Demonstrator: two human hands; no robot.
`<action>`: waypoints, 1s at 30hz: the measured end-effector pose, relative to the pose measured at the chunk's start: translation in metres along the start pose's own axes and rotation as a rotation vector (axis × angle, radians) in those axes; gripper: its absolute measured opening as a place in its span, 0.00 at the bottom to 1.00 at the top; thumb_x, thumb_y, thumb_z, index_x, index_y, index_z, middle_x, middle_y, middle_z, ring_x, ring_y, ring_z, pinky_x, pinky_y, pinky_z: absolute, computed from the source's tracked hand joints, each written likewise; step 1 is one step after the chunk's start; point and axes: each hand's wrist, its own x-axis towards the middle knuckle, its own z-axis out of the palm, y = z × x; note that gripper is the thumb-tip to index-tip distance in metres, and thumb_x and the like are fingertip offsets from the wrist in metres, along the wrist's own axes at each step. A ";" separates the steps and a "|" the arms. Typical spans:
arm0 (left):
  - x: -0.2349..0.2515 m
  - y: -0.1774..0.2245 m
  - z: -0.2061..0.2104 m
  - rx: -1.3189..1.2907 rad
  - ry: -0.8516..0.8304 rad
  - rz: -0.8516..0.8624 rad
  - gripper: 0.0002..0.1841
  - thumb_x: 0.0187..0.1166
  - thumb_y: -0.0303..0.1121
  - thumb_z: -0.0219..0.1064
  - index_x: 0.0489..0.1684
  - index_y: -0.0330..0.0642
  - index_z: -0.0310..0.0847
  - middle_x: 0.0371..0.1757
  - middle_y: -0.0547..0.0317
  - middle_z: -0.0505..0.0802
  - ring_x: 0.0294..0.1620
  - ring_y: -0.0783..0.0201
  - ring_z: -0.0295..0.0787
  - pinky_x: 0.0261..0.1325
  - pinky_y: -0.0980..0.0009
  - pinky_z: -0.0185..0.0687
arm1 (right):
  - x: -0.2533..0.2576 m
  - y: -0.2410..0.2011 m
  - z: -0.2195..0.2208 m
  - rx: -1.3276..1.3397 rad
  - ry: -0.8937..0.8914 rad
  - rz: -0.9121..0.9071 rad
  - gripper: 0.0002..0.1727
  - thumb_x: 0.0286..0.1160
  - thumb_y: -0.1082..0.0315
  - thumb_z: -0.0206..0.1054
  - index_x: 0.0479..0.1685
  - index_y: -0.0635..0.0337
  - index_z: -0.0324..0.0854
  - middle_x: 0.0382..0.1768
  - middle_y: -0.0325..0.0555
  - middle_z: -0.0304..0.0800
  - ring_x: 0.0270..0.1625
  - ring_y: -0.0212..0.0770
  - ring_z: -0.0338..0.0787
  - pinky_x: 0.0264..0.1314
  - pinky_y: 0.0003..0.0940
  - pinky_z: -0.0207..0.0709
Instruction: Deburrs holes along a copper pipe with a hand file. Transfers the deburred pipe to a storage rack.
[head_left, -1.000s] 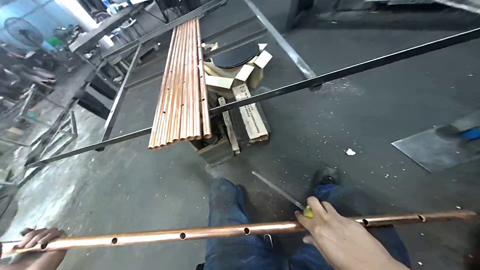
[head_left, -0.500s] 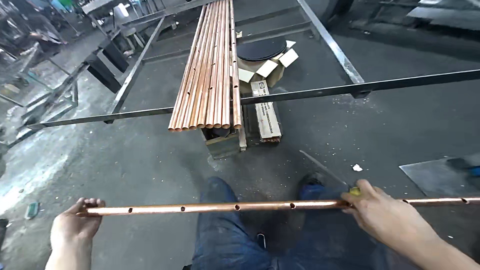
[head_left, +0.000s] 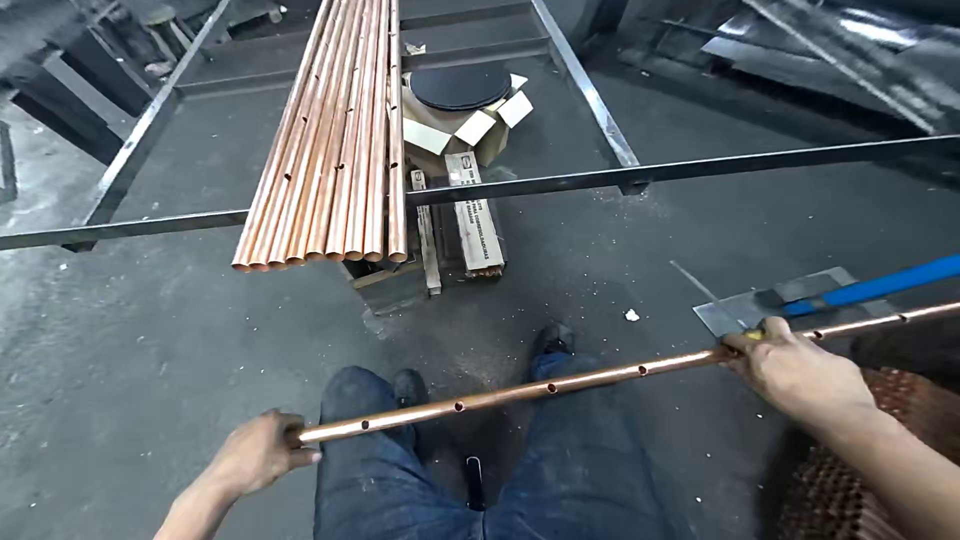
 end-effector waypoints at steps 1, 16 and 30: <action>0.004 0.017 -0.003 0.087 -0.071 0.002 0.27 0.67 0.64 0.77 0.43 0.48 0.90 0.38 0.50 0.93 0.44 0.47 0.91 0.51 0.37 0.84 | 0.001 0.002 -0.002 -0.005 -0.003 0.017 0.14 0.67 0.56 0.82 0.50 0.43 0.94 0.64 0.60 0.83 0.56 0.66 0.90 0.36 0.61 0.86; 0.022 0.076 -0.020 0.285 -0.142 0.150 0.21 0.77 0.53 0.63 0.39 0.43 0.89 0.39 0.45 0.94 0.49 0.41 0.92 0.55 0.35 0.83 | -0.169 -0.064 -0.102 0.379 -0.111 -0.206 0.24 0.90 0.50 0.54 0.69 0.59 0.79 0.48 0.62 0.91 0.43 0.67 0.94 0.34 0.66 0.84; 0.025 0.062 0.001 0.346 0.023 0.159 0.21 0.72 0.57 0.65 0.37 0.48 0.90 0.35 0.48 0.95 0.44 0.43 0.95 0.47 0.37 0.85 | -0.194 -0.089 -0.116 0.272 -0.256 -0.214 0.24 0.91 0.50 0.52 0.74 0.51 0.80 0.49 0.60 0.91 0.46 0.66 0.94 0.36 0.61 0.85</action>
